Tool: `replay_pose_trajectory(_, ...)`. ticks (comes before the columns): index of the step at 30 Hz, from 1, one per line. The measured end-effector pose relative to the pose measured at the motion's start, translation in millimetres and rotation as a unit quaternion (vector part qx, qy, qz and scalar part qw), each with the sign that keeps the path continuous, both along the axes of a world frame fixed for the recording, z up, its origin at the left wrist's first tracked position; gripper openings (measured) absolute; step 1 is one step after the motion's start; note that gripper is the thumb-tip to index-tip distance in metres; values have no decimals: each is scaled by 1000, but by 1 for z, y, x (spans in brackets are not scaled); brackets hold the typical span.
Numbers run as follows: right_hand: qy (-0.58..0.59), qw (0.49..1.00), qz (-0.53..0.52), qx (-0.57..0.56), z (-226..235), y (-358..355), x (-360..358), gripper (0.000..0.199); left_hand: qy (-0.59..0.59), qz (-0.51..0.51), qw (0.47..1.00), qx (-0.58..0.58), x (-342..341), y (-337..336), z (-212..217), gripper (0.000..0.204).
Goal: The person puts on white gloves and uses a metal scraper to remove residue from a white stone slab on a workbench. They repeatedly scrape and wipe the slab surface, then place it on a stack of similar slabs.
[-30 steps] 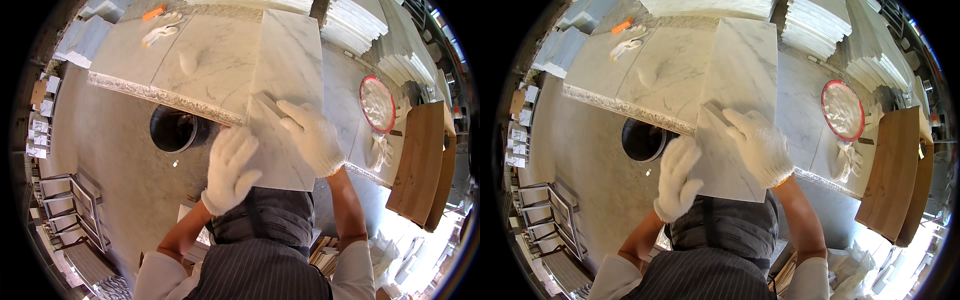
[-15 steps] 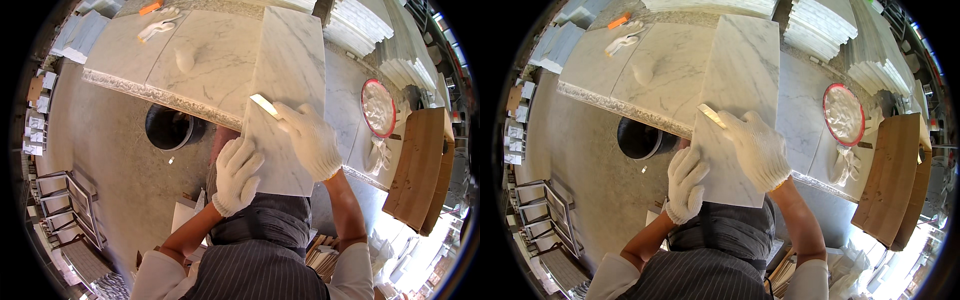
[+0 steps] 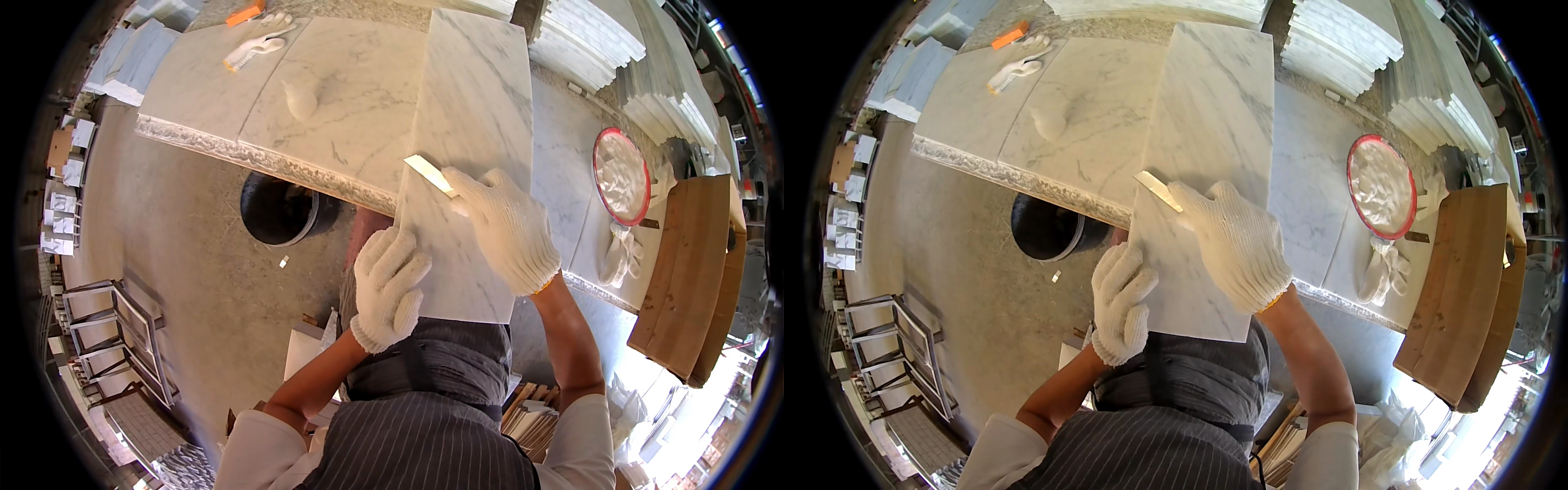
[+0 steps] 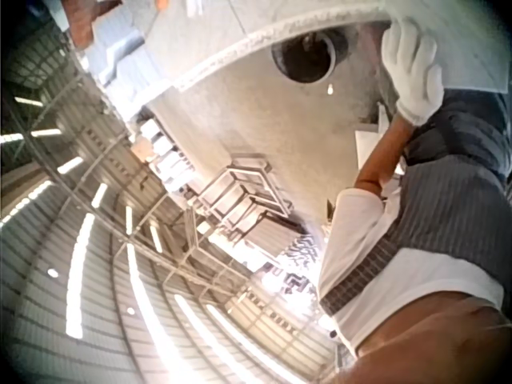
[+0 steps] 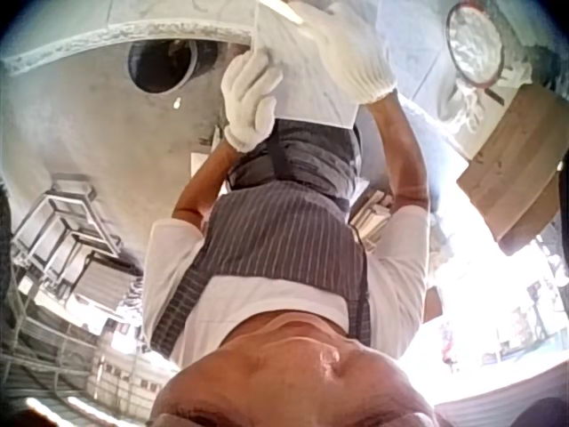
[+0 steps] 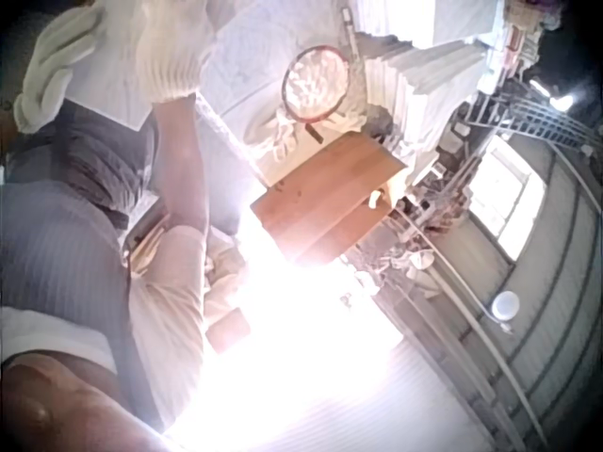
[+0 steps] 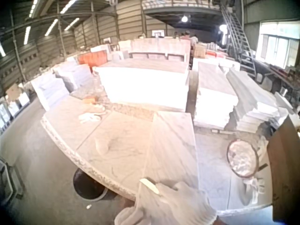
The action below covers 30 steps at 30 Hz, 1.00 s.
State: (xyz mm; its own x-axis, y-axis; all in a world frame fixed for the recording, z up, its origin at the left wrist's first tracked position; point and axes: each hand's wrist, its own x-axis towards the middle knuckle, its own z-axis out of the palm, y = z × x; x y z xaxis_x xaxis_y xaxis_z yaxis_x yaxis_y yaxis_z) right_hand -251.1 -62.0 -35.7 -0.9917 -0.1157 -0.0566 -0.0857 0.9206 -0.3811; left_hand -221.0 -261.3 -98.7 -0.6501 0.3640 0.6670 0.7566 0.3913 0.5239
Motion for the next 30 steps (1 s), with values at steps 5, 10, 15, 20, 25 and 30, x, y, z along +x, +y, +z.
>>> replay_pose_trajectory(5,4,1000,-7,6,0,-4,-4,31,-19,-14,1000,-9,-1,-1,3,34)
replay_pose_trajectory(10,-11,1000,1,-3,-1,-4,-3,32,3,-5,1000,7,-1,0,-1,33)
replay_pose_trajectory(15,4,1000,9,14,-1,-2,-1,33,-14,-19,1000,-2,2,-5,-9,32)
replay_pose_trajectory(20,-11,1000,16,5,0,-2,-2,36,-9,-2,1000,-1,6,-4,-11,32)
replay_pose_trajectory(25,-26,999,22,-23,5,-1,1,38,-5,0,1000,-4,6,-5,-13,33)
replay_pose_trajectory(30,42,998,43,-6,-4,1,6,32,5,4,1000,-3,6,-2,-13,34)
